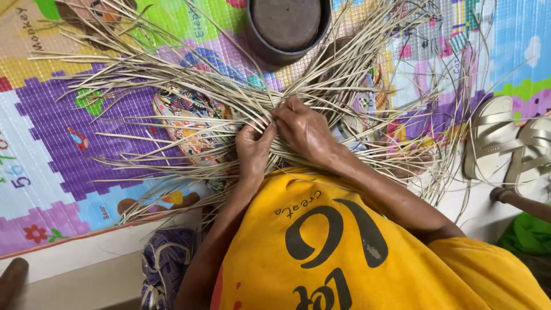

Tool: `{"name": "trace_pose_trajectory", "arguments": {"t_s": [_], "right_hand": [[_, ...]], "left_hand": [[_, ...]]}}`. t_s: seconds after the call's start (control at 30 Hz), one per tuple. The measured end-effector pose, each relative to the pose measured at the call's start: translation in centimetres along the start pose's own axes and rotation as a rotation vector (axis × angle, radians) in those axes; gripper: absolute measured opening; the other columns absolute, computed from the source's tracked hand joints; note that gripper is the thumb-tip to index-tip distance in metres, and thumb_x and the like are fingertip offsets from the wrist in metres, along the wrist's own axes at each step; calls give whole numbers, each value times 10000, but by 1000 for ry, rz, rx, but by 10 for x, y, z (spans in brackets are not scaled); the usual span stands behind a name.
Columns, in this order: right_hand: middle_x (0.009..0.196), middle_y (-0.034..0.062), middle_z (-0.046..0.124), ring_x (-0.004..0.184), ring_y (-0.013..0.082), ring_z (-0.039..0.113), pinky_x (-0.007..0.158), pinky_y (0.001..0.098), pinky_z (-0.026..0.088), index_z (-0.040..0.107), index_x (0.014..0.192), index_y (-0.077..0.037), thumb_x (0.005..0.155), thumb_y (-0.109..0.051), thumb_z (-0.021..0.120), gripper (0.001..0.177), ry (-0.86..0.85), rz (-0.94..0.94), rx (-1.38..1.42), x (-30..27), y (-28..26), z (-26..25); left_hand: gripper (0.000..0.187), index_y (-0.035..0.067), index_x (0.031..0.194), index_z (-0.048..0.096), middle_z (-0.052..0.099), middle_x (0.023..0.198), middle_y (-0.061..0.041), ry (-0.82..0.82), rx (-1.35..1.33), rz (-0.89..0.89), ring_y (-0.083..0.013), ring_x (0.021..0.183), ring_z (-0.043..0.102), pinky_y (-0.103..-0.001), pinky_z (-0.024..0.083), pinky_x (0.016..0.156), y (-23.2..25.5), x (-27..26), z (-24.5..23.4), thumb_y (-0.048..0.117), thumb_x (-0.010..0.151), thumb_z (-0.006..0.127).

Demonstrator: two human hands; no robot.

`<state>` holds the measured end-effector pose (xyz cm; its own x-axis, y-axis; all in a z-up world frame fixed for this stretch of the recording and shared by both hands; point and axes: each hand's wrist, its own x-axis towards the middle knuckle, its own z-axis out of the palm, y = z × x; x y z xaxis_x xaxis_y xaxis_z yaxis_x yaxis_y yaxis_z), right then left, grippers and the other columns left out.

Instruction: The person is manually weaving dried palm leaves or straw to create a craft item, likely a mat or basket base.

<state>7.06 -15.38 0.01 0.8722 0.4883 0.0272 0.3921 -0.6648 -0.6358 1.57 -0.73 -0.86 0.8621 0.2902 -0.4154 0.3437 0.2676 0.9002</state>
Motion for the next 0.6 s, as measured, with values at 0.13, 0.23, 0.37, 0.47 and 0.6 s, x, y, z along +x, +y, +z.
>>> {"name": "trace_pose_trajectory", "arguments": {"t_s": [0.13,0.23,0.37,0.47,0.6], "right_hand": [[937,91,644,796,345,721,658,462,593,741,1034,-147,884,-99,715,159,60,50,114,0,4,-3],[946,137,649,840,404,708,690,504,583,724,1062,-113,895,-118,704,168,7,81,114,1,-3,-13],[896,141,669,842,411,712,707,510,581,729,991,-120,896,-154,689,109,-18,89,111,6,-11,-24],[834,145,674,814,409,711,700,505,569,717,886,-113,896,-206,681,101,8,124,136,3,-1,-17],[788,215,671,771,447,711,673,552,546,696,904,-51,882,-265,688,215,83,155,252,2,2,-10]], "left_hand": [[75,67,901,757,749,770,-45,12,24,13,-41,732,621,-251,547,663,-22,10,-1,78,846,807],[127,67,873,731,759,780,-82,7,13,11,-77,697,659,-263,563,675,-2,2,7,90,824,846],[128,26,864,704,729,763,-137,41,338,259,-162,758,696,-316,560,677,14,-10,11,85,835,814],[232,32,966,642,674,819,-140,12,423,342,-206,824,682,-340,551,749,2,0,5,111,842,822],[125,54,987,711,732,879,-83,-237,183,104,-113,879,665,-331,563,816,2,10,-8,99,898,786]]}}
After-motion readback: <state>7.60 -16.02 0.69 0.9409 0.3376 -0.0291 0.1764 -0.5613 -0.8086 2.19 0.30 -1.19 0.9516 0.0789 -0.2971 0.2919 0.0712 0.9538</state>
